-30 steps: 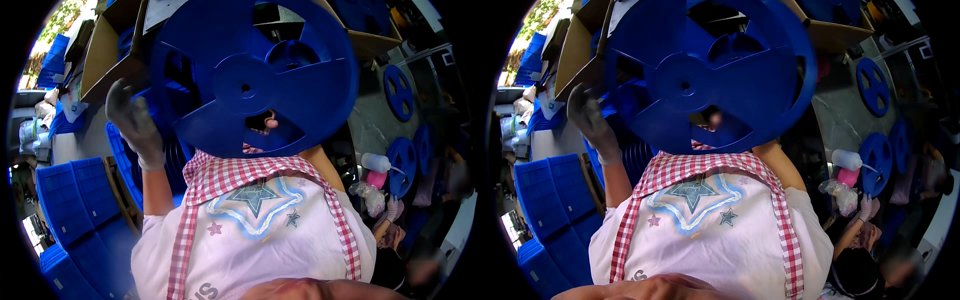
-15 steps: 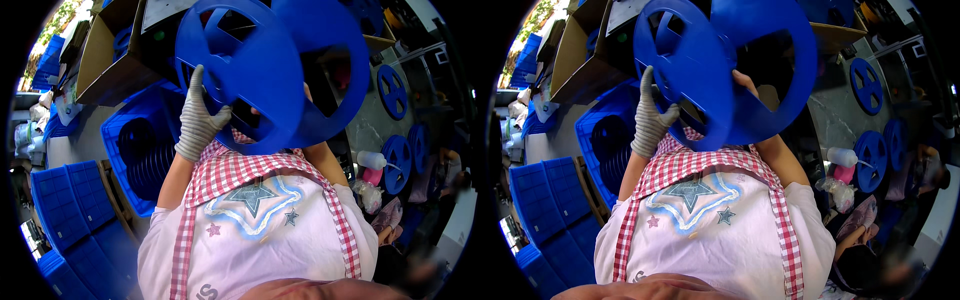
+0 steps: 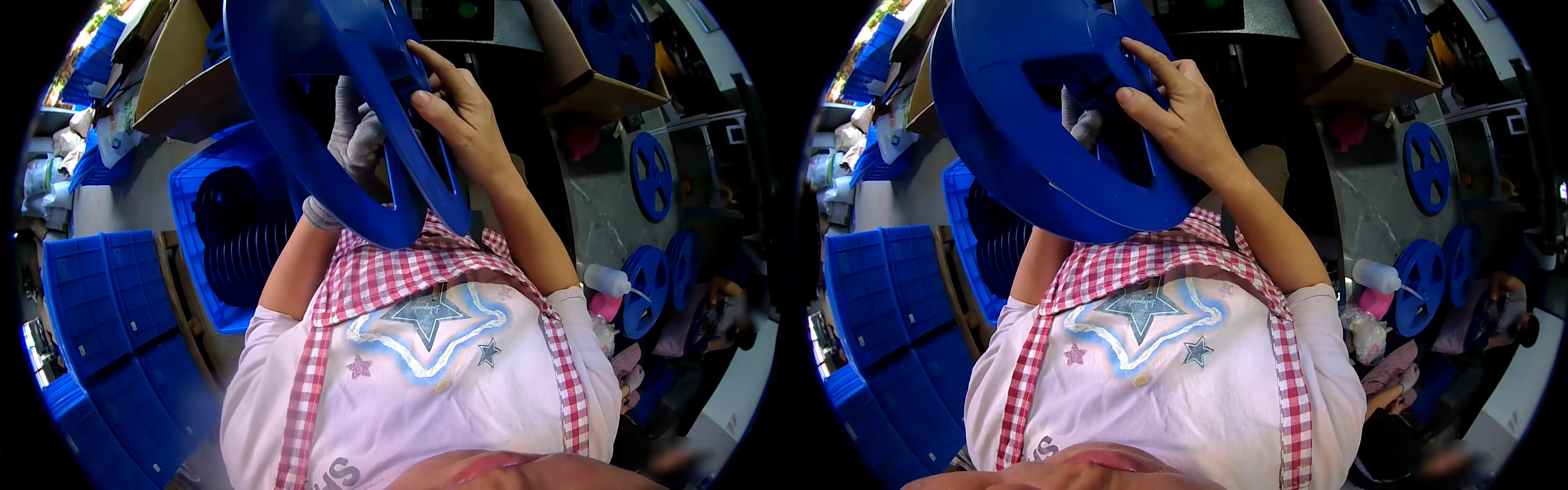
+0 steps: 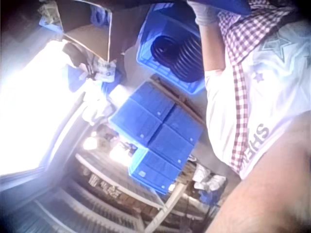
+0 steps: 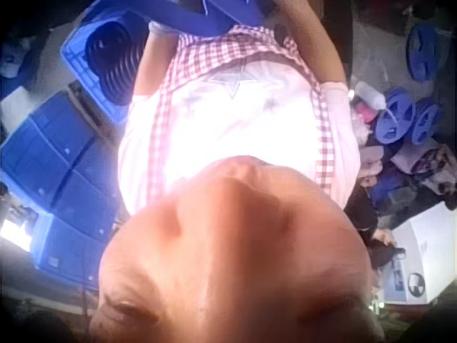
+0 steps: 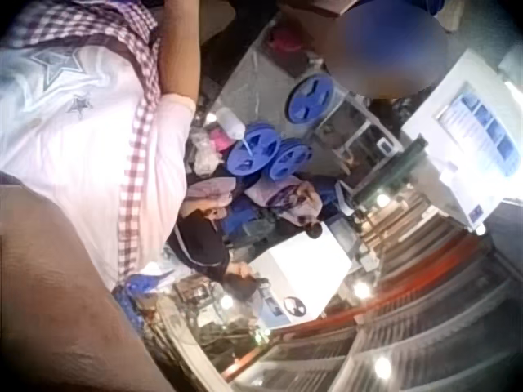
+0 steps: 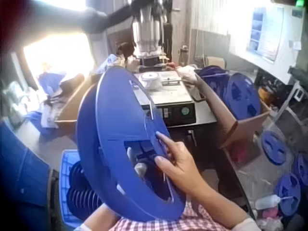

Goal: The person repeatedly picks up blue plastic steering wheel parts from a cardboard box and wipes them with a pink cloth. The person handles the parts one at a time, wiping the surfaces before placing them back into the box. The task involves repetitive cleaning of multiple identical plastic components.

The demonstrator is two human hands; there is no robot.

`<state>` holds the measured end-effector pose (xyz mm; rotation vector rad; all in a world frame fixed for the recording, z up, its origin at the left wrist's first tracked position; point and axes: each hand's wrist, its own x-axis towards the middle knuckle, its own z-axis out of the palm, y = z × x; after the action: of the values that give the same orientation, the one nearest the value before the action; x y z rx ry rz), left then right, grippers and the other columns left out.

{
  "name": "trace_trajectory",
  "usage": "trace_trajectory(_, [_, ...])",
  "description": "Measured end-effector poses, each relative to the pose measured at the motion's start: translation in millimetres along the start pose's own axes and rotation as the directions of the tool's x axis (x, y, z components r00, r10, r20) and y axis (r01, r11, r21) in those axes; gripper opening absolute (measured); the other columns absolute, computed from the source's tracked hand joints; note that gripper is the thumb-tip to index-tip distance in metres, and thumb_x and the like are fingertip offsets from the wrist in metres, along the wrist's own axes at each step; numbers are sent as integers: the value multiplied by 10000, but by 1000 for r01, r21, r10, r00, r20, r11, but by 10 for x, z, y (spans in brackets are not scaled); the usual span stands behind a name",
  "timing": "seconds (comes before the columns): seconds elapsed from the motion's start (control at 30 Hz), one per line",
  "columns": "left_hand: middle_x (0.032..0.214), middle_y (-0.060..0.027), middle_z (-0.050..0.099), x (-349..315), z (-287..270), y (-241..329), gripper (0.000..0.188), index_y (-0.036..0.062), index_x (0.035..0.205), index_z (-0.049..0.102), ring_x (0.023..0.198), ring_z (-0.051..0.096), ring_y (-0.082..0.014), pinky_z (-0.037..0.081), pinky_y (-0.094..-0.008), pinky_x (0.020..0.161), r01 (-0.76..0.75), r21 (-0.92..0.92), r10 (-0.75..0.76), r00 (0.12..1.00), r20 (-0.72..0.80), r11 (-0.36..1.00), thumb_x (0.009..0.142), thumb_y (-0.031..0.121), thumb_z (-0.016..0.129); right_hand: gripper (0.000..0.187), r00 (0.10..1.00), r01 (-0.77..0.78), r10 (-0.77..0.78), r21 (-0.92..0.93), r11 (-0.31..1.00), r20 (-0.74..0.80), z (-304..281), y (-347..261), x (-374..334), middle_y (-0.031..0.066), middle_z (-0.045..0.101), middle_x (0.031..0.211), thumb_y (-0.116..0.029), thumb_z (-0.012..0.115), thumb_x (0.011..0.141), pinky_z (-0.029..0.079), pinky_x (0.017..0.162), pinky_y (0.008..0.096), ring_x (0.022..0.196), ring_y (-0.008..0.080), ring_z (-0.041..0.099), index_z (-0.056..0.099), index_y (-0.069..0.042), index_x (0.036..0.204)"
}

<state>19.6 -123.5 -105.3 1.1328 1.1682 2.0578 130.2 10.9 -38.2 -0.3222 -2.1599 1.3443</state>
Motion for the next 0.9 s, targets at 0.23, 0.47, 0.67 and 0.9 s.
trace_trajectory(0.23, [1243, -119, 551, 64, 82, 113, 710, 172, 1513, 211, 1036, 609, -133, 545, -272, 914, 72, -167, -88, 992, -92, 983, 935, 196, 622, 625, 1000, -20, 21, 51, 999, -22, 47, 75, 10, 79, 436, 916, -551, 579, 846, 476, 738, 317, 794, 164, 500, 513, -234, 1381])
trace_trajectory(0.47, [1204, -123, 576, 191, -112, -429, 755, 163, 1523, 169, 941, 619, -90, 545, -217, 821, -61, -289, 56, 998, -28, 956, 922, 127, 624, 631, 999, -53, 54, 100, 994, 1, 70, 98, 41, 70, 441, 932, -536, 600, 845, 468, 755, 304, 805, 156, 486, 517, -215, 1382])
trace_trajectory(0.67, [1139, -97, 588, 231, -43, -184, 753, 141, 1521, 159, 903, 599, -99, 537, -266, 810, 48, -220, -47, 999, 11, 974, 921, 145, 614, 639, 998, -68, 66, 99, 993, 21, 50, 127, 70, 65, 441, 948, -539, 600, 846, 470, 753, 303, 809, 151, 484, 511, -215, 1390])
trace_trajectory(0.9, [1200, -73, 563, 208, 141, 84, 680, 106, 1496, 214, 1002, 578, -111, 511, -278, 898, 70, -158, -80, 995, -58, 985, 952, 237, 600, 693, 997, -45, 44, 4, 999, 57, -34, 46, 131, 115, 532, 930, -534, 615, 851, 468, 800, 357, 847, 225, 564, 441, -213, 1441])
